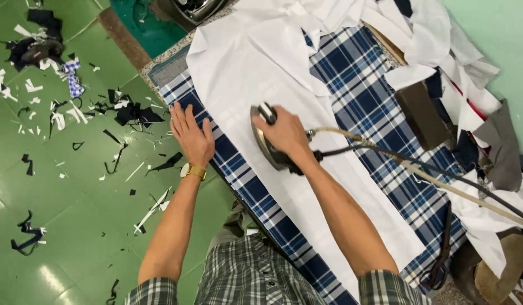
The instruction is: The person folds a white fabric on a plaid-covered table, irons it with a steam iron, and then cuts it into strips using scissors. The process is repeated multiple times, with the person discarding the cut pieces into a nearby bin.
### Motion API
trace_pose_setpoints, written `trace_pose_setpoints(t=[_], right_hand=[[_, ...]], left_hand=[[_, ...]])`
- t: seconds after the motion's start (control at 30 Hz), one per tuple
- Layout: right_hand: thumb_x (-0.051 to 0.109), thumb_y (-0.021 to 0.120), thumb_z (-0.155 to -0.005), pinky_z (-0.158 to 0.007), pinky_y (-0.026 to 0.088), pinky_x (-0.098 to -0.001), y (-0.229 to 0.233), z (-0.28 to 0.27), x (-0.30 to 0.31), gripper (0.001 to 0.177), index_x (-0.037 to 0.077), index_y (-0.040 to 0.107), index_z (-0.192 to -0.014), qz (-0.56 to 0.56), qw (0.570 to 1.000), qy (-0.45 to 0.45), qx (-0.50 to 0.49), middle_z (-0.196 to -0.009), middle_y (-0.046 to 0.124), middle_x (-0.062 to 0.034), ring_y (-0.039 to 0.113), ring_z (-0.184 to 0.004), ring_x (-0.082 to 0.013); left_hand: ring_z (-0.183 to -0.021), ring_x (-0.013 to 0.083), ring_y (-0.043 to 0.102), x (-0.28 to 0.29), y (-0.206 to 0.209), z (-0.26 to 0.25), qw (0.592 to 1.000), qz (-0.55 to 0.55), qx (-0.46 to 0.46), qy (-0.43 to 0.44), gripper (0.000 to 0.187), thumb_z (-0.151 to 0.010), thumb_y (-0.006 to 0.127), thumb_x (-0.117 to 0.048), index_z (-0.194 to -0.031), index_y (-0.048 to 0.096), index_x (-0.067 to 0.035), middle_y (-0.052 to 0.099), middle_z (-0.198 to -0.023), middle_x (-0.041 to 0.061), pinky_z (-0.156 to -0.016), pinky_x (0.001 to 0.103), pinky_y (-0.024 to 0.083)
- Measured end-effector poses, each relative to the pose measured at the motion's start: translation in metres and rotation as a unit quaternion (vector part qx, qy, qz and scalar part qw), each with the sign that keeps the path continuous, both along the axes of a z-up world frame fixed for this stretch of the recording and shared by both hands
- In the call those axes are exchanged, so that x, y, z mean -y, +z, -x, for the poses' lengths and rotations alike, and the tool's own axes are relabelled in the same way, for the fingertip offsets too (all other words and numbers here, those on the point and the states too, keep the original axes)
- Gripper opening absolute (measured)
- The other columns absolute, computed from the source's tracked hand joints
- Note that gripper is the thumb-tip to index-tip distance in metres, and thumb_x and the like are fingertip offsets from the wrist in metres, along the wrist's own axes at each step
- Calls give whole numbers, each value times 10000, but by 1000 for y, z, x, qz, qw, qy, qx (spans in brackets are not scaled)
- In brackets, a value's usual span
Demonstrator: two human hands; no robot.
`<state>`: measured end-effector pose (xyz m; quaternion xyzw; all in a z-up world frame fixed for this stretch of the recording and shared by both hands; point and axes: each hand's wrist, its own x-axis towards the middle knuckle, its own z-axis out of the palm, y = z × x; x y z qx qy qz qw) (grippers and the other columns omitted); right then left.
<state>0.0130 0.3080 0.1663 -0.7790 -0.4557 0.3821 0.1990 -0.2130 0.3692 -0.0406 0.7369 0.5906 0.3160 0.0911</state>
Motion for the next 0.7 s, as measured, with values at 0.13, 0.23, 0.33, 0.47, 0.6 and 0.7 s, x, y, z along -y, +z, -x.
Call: trace_pose_setpoints(t=[0.13,0.23,0.33,0.47,0.6,0.7], right_hand=[[688,614,-933,-568,572,-371,-45,3,-86,619,69,641,-924,-78,997,-6,26,-662,656,-93,688,-643,-241],[645,570,-966,-540,560,-369,-44,17,-104,606,42,629,-940,-100,995,9,25,-667,655,-104,688,-637,-242],[601,542,-973,-579,573,-419,-43,30,-87,611,0,644,-1024,-77,997,19,7,-739,689,-162,723,-714,-305],[507,475,-1007,-633,606,-522,-15,50,-10,634,-73,589,-1237,-21,999,37,-8,-893,714,-304,747,-850,-465],[446,493,-1029,-667,592,-572,-8,29,79,618,-123,574,-1255,-45,999,-3,-14,-966,692,-374,722,-883,-524],[421,479,-1039,-566,606,-428,-14,-11,144,570,-66,514,-1334,20,995,-102,-3,-1016,708,-284,735,-795,-385]], left_hand=[[-1574,353,124,-1,6,2,998,32,51,-1,506,-1113,517,-320,-1544,435,-68,210,-1701,164,-1234,531,178],[-1553,377,193,-4,12,0,998,12,67,6,459,-1101,528,-267,-1501,482,-45,283,-1671,190,-1222,536,197],[-1535,382,235,-4,17,2,999,6,41,3,434,-1104,517,-261,-1478,503,-42,322,-1648,194,-1218,526,215],[-1530,365,243,-3,11,5,999,8,44,-13,433,-1107,517,-295,-1468,518,-56,347,-1637,179,-1212,526,205],[-1489,376,293,-10,-6,9,999,-34,-9,-23,466,-1107,538,-356,-1476,530,-71,378,-1609,180,-1172,515,226],[-1504,348,247,0,5,1,999,-27,2,-34,564,-1137,434,-422,-1505,536,-6,327,-1623,158,-1209,550,237]])
